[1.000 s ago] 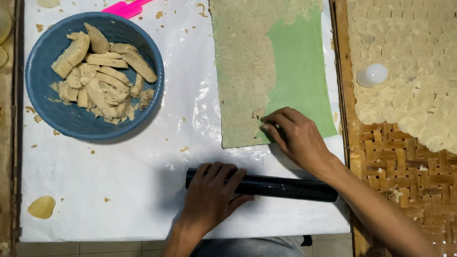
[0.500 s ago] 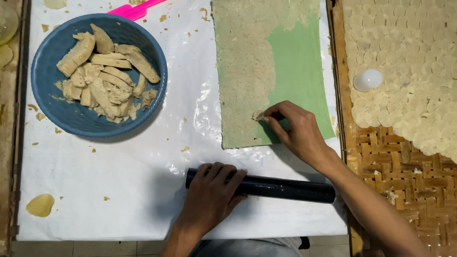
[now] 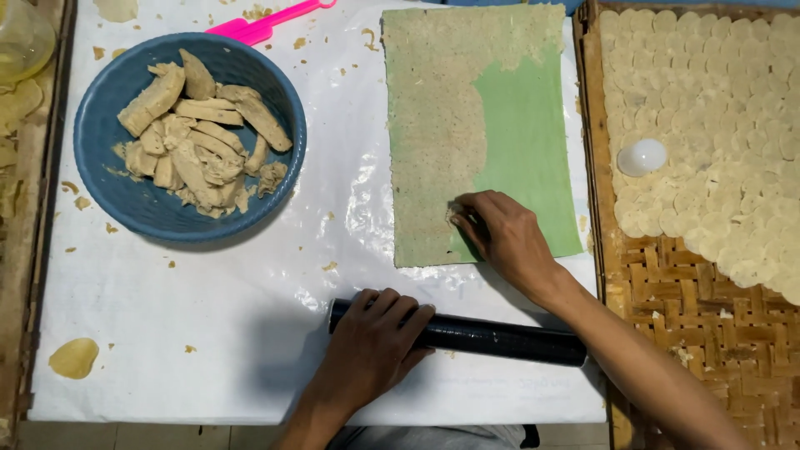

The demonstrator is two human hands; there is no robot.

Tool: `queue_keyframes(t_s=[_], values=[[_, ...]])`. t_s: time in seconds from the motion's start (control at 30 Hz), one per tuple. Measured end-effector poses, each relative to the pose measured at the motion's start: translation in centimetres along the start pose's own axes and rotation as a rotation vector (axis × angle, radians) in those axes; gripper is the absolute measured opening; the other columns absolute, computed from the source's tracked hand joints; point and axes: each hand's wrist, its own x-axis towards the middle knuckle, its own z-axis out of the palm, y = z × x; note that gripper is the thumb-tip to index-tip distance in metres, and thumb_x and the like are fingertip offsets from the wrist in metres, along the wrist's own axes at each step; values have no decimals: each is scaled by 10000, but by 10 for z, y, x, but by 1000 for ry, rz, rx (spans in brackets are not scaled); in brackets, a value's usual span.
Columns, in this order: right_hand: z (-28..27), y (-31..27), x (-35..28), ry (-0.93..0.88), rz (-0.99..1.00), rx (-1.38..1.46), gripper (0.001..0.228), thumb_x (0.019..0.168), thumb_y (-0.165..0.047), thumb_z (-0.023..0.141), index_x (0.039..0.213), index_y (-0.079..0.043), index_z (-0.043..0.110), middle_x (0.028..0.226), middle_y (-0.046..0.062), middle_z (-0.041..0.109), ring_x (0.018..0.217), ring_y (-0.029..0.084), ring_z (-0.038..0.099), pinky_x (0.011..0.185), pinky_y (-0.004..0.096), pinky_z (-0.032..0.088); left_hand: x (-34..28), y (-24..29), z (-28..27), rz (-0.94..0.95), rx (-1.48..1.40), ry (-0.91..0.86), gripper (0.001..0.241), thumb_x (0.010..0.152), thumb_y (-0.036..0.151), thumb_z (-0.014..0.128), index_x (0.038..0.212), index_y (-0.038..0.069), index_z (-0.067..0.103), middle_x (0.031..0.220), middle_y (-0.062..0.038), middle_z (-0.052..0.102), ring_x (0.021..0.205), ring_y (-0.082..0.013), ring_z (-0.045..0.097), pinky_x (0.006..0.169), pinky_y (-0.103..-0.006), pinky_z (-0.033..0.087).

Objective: Rolling out pieces of dough into thin sheets using a black rolling pin on a flat surface.

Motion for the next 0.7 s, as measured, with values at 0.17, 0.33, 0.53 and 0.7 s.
queue_keyframes(t_s=[0.17,0.33,0.53,0.7], values=[[-23,-3,6,-133,32,45,241,948,-129,660,1126,21,723,1140,193,699,702,253,712,587,310,620,17,-1,-28,46,81,10,460,858,342,762,1206,77,618,977,-60,608,872,-241,548,832,-408,418],[-73,-7,18,-206,205,227,373,1045,-143,506,1362,23,610,1224,289,687,1081,488,667,859,559,570,50,-38,-27,154,234,69,474,924,477,668,1227,112,652,970,-87,645,962,-276,644,869,-437,489],[-49,30,23,-225,120,-208,369,1100,-332,478,1276,-71,672,943,135,709,896,358,711,794,473,573,106,-58,-14,120,330,194,499,911,349,740,1292,43,636,947,-127,627,933,-308,632,850,-451,490],[-26,48,17,-152,86,-338,420,1104,-390,439,1384,-116,590,936,99,616,911,323,664,778,442,545,114,-63,1,167,364,261,470,925,296,704,1281,-1,628,955,-144,602,927,-317,611,825,-438,481]])
